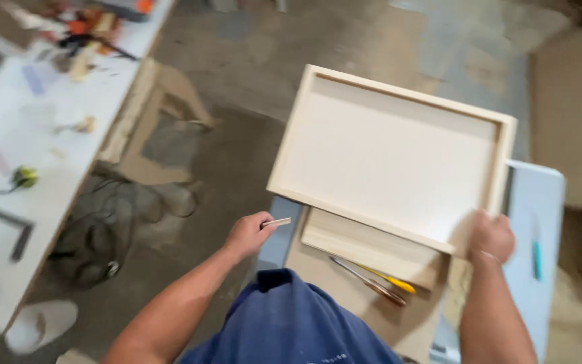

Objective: Applying wood filler to a wooden frame and smoothing the joints

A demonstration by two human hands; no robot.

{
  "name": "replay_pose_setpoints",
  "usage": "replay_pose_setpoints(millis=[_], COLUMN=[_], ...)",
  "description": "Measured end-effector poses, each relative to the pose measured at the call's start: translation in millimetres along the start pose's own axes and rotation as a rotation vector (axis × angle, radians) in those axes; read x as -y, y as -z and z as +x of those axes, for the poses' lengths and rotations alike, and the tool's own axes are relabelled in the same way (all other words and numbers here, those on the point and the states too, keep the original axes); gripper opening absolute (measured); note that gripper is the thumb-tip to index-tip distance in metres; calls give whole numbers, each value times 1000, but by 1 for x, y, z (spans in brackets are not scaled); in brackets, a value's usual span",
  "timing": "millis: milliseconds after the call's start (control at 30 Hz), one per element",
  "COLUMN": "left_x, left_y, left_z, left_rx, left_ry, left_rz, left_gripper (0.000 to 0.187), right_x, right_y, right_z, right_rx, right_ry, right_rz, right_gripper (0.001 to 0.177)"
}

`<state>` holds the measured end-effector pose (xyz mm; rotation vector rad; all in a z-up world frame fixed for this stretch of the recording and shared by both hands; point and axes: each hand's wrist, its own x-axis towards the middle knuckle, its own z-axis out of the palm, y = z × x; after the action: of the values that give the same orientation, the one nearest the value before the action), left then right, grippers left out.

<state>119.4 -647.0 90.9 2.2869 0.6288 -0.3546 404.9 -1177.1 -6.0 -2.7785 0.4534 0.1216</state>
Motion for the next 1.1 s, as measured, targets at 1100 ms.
replay_pose_setpoints(millis=[1100], left_x=[77], left_y=[-21], left_z=[216], left_rx=[53], left_ry=[145], left_rz=[-398], left_gripper=[62], right_x=[-4], right_y=[-11], right_z=[57], right_rx=[222], right_ry=[-126], right_rz=[12], right_gripper=[79])
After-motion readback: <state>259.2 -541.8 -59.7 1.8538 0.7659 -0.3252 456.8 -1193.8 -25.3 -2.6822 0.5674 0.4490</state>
